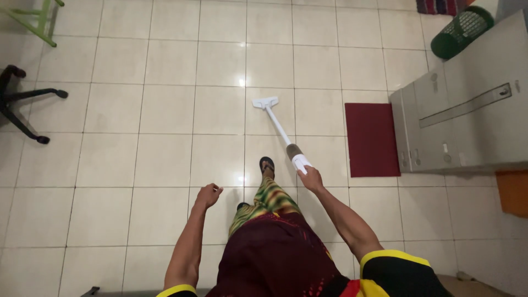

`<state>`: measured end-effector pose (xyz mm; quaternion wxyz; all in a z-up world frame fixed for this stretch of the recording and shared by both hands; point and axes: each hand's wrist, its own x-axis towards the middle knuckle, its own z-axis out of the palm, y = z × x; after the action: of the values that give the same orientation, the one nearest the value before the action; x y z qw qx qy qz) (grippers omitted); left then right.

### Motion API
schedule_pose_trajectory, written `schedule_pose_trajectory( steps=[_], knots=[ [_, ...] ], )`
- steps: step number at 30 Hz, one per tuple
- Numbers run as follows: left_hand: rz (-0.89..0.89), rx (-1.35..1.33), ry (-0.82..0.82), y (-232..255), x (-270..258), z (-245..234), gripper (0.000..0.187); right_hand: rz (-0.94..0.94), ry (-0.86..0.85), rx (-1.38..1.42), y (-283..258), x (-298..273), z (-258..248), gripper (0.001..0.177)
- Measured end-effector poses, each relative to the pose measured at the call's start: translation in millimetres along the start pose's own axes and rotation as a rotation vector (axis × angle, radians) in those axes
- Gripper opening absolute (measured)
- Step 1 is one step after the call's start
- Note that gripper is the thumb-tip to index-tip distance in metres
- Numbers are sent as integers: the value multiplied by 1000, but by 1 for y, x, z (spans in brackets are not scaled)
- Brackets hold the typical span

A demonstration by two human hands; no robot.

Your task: The person cleans the floor by hand using a spray mop.

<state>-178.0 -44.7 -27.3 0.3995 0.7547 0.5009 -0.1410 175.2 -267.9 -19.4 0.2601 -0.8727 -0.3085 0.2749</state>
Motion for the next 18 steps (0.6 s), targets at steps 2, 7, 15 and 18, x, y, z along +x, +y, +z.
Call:
schedule_pose_trajectory(
  steps=[2, 7, 15, 18],
  knots=[
    [-2, -10, 1, -2, 1, 2, 53, 11, -9, -22, 0, 6, 0, 54],
    [-69, -13, -51, -5, 4, -1, 55, 45, 2, -53, -9, 26, 2, 55],
    [-143, -35, -92, -3, 18, -22, 58, 28, 58, 31, -39, 79, 11, 54],
    [-164, -46, -91, 0, 25, -29, 58, 20, 57, 42, -47, 100, 11, 54]
  ],
)
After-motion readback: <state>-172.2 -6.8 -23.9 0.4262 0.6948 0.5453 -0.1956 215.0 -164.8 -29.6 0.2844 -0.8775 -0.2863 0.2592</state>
